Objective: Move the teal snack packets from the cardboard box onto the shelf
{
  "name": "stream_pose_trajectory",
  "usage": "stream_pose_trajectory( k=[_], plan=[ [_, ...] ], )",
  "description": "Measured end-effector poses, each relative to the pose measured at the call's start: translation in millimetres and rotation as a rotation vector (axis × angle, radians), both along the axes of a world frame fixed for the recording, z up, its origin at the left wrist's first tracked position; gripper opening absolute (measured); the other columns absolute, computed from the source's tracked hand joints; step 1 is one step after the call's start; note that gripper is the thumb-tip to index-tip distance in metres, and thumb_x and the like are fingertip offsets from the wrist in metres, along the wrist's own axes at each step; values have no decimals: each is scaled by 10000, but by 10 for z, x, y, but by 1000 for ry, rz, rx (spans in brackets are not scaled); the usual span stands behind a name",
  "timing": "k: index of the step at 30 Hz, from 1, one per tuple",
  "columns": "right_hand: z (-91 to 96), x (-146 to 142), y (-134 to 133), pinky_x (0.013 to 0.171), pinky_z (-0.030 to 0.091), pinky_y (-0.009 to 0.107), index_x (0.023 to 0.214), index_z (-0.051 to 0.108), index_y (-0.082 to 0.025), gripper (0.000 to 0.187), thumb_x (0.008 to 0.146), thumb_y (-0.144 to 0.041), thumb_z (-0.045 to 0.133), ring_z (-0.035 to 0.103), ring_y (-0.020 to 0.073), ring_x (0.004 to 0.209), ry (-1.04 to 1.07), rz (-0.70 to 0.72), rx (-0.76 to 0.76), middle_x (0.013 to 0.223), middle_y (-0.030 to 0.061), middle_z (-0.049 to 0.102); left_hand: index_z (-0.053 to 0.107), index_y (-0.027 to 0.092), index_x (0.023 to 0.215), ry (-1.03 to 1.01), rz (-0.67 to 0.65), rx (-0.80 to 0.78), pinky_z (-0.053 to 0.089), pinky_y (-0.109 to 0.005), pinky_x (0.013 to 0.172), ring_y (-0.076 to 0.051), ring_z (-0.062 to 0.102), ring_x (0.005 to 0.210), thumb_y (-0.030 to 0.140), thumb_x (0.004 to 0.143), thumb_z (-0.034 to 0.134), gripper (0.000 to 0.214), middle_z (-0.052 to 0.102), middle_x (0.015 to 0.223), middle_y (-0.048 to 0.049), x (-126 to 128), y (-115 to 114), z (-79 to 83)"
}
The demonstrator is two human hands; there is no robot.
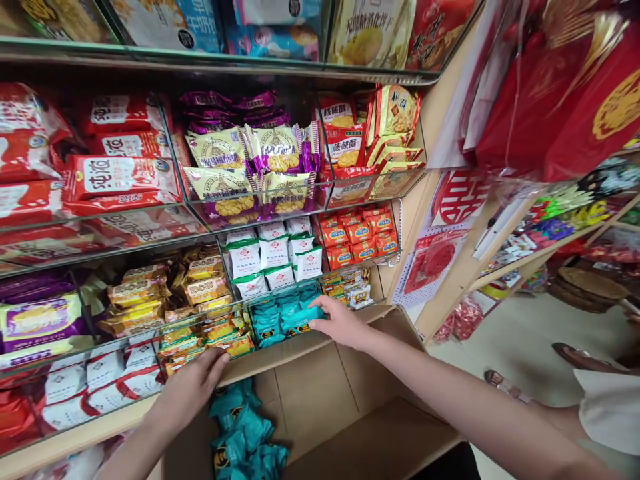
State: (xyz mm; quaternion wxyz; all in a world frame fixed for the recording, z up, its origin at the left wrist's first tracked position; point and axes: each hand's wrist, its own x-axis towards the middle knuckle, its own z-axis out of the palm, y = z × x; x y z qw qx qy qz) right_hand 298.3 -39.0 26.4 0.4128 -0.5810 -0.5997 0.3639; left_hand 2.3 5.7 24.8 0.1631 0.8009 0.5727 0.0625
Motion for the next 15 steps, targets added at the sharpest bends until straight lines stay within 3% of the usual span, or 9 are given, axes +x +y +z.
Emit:
stream_pose_trajectory(
  k=[2, 6, 11, 15],
  plan=[
    [-79, -71, 269, 760, 391, 290, 919, 525, -197, 282, 649, -189, 607, 514, 193, 895, -75, -75, -85, 933, 32, 565, 562, 217, 963, 49, 26, -51, 412, -295, 792, -219, 576, 933, 484, 802, 288, 414, 629, 1002, -48, -40, 73, -32],
    [-277, -211, 623, 763, 398, 334, 1022, 482, -157, 291, 736, -204, 506, 518, 225, 922, -81, -204, -144, 1017, 109, 550, 566, 243, 1001, 111, 113, -79, 408, -309, 755, -234, 578, 922, 443, 807, 279, 400, 634, 998, -39, 19, 17, -38],
    [-525, -377, 815, 832, 387, 307, 1089, 450, -195, 302, 794, -260, 451, 505, 190, 993, -66, -250, -94, 1089, 75, 540, 573, 241, 989, 197, 138, -63, 400, -309, 712, -239, 590, 873, 412, 818, 249, 404, 645, 950, -55, 82, -77, 47],
    [-666, -432, 1008, 929, 317, 316, 1147, 437, -220, 319, 832, -268, 413, 417, 188, 1126, -79, -262, -30, 1166, 57, 502, 583, 252, 948, 213, 121, -57, 392, -300, 693, -228, 592, 869, 394, 824, 236, 395, 650, 938, -46, 92, -93, 73]
  ],
)
